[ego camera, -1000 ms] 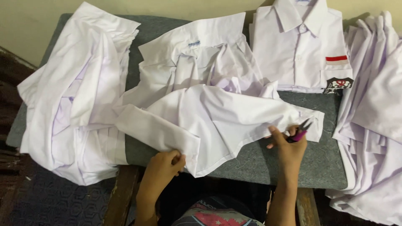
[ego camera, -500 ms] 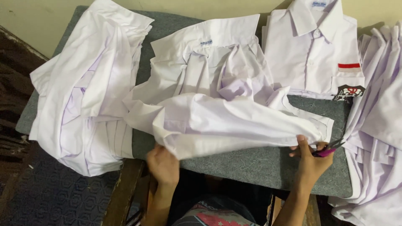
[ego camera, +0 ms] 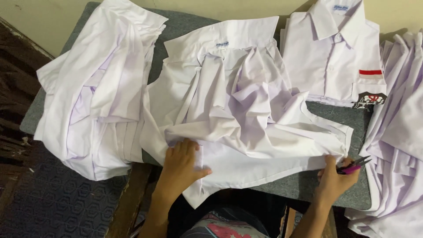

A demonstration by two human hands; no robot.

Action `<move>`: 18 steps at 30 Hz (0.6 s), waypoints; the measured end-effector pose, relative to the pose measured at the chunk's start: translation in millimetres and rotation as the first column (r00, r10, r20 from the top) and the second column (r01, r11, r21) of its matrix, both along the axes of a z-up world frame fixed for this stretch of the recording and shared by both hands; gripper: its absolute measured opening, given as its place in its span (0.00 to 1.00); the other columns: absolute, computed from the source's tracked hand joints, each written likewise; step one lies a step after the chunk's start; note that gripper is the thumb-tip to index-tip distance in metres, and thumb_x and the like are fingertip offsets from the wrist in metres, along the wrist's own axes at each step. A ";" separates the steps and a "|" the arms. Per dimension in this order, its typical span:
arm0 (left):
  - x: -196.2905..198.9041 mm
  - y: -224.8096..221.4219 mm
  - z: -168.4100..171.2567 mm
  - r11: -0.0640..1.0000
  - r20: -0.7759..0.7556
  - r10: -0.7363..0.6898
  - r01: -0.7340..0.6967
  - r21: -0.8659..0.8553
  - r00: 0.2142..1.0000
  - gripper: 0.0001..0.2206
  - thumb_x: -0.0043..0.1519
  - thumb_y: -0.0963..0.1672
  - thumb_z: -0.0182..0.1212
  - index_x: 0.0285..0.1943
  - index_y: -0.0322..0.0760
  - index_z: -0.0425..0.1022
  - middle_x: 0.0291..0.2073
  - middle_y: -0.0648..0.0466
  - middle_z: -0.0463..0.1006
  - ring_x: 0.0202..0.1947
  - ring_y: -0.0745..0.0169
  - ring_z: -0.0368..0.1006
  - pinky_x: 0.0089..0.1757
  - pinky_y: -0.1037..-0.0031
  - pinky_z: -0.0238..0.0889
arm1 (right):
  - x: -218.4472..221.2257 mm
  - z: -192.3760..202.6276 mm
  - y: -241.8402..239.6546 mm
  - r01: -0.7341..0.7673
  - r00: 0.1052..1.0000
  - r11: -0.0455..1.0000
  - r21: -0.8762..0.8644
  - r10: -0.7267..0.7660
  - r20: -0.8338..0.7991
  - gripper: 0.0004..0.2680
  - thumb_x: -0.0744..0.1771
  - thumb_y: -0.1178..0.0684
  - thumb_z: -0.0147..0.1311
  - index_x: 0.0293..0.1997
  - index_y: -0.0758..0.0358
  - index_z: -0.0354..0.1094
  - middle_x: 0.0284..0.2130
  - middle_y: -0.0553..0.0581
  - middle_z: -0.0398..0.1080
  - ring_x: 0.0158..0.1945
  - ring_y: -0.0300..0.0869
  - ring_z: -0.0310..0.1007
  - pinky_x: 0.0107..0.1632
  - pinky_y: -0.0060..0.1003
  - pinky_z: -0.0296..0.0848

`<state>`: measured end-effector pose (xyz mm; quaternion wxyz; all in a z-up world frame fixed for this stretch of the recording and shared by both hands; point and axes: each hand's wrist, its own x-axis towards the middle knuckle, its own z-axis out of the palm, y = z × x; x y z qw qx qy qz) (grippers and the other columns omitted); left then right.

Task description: Trimming loose threads from white shirts using scissors and folding them neatly.

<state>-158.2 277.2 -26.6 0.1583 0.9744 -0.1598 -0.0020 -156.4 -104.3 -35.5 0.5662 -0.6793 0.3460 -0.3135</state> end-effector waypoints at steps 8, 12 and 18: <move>-25.3 60.2 19.3 0.890 -0.378 0.110 -0.261 -0.374 0.919 0.09 0.58 0.41 0.67 0.42 0.42 0.69 0.35 0.56 0.72 0.32 0.64 0.69 0.37 0.75 0.68 | -0.4 8.3 5.9 -0.015 1.000 1.000 0.008 0.015 -0.025 0.12 0.67 0.58 0.56 0.40 0.51 0.50 0.21 0.45 0.52 0.17 0.30 0.51 0.18 0.28 0.50; -48.9 98.5 50.4 0.712 -0.418 0.529 -0.654 -0.253 0.738 0.09 0.58 0.40 0.50 0.46 0.42 0.63 0.30 0.50 0.70 0.28 0.49 0.69 0.34 0.60 0.61 | 2.0 -6.2 -7.1 -0.038 0.999 0.993 -0.108 0.039 0.011 0.12 0.67 0.58 0.57 0.39 0.51 0.51 0.32 0.44 0.53 0.30 0.31 0.51 0.32 0.28 0.53; -62.1 115.6 62.9 0.691 -0.215 0.686 -0.714 -0.107 0.696 0.16 0.53 0.36 0.54 0.49 0.40 0.65 0.46 0.50 0.69 0.46 0.46 0.71 0.40 0.53 0.69 | 4.8 -29.4 -23.4 -0.100 0.995 0.969 -0.226 0.091 -0.049 0.11 0.65 0.63 0.55 0.37 0.54 0.51 0.35 0.45 0.54 0.39 0.34 0.52 0.43 0.29 0.54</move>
